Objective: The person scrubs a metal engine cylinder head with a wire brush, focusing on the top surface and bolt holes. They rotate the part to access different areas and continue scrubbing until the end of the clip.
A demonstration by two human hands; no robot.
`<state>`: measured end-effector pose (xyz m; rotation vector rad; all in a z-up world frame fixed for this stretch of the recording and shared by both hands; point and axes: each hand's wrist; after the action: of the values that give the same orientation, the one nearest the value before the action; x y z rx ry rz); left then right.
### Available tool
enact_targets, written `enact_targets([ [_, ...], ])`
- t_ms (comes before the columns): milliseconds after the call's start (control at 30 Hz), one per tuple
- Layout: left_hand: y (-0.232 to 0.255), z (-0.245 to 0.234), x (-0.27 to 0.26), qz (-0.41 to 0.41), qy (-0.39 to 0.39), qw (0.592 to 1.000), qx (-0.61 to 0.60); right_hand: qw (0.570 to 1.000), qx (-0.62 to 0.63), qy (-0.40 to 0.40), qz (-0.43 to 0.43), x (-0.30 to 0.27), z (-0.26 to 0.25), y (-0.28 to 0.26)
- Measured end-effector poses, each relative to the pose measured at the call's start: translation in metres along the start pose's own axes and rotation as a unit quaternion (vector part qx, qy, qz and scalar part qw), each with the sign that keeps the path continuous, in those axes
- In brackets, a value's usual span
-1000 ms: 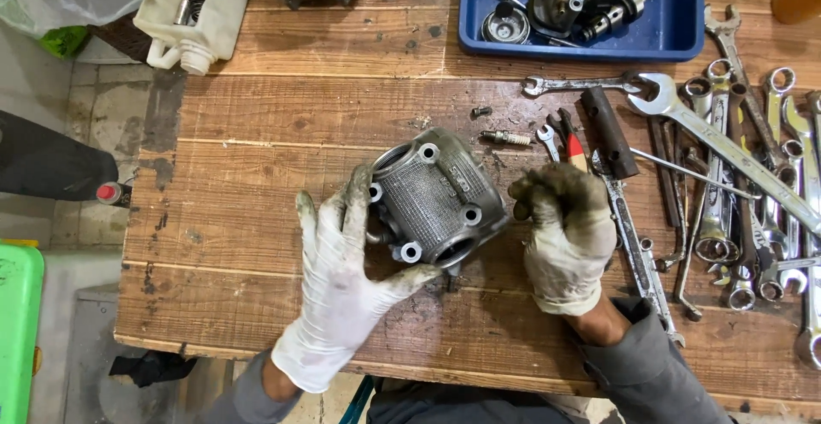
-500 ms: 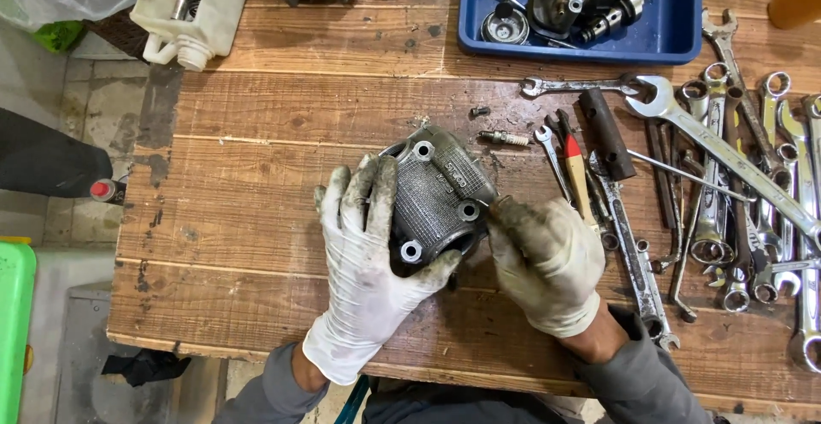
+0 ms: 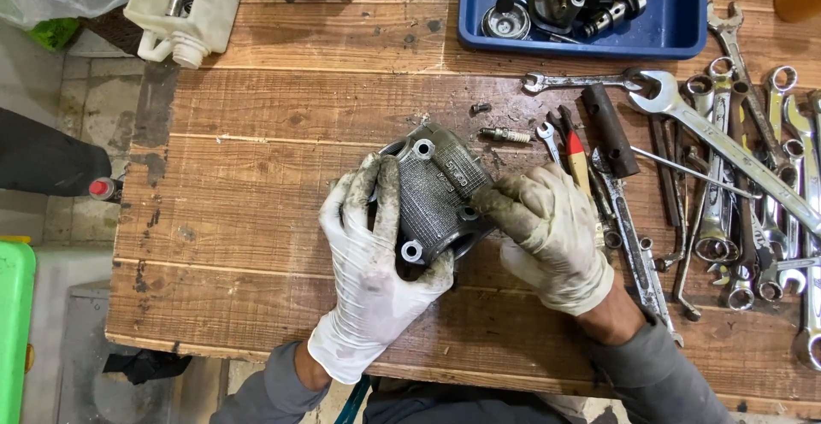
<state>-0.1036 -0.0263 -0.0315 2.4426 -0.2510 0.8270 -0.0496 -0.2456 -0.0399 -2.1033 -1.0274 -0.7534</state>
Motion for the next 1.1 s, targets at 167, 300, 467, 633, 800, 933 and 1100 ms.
enact_targets([
  [167,-0.003,0.003,-0.004,0.002,0.006,1.0,0.0,0.975,-0.212,-0.003,-0.061,-0.005,0.003,-0.008],
  [300,-0.003,0.002,-0.001,0.009,0.003,1.0,0.002,0.955,-0.289,-0.026,-0.06,-0.01,-0.001,-0.021],
  [467,0.003,0.0,0.0,-0.012,0.0,1.0,0.003,0.977,-0.209,-0.022,-0.038,-0.009,0.004,-0.005],
  [633,0.004,0.001,0.0,-0.017,-0.003,1.0,0.003,0.998,-0.034,-0.041,-0.036,0.009,-0.004,0.01],
  [800,0.002,0.004,-0.002,-0.016,0.01,1.0,0.005,0.973,-0.209,-0.066,-0.078,-0.004,0.002,0.006],
  [933,-0.003,0.005,-0.007,-0.008,0.006,1.0,0.005,0.948,-0.306,-0.039,-0.082,0.017,-0.005,-0.034],
  [1100,-0.002,0.007,-0.009,-0.004,0.017,1.0,0.014,0.94,-0.338,-0.033,0.003,0.006,-0.001,-0.051],
])
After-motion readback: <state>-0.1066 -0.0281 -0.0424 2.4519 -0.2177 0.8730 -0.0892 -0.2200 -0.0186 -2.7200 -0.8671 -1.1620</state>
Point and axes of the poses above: each hand's wrist, its own x-axis towards the middle knuckle, its own z-axis out of the palm, y = z × x, and after that the axes turned 7 degrees about y, right-handed
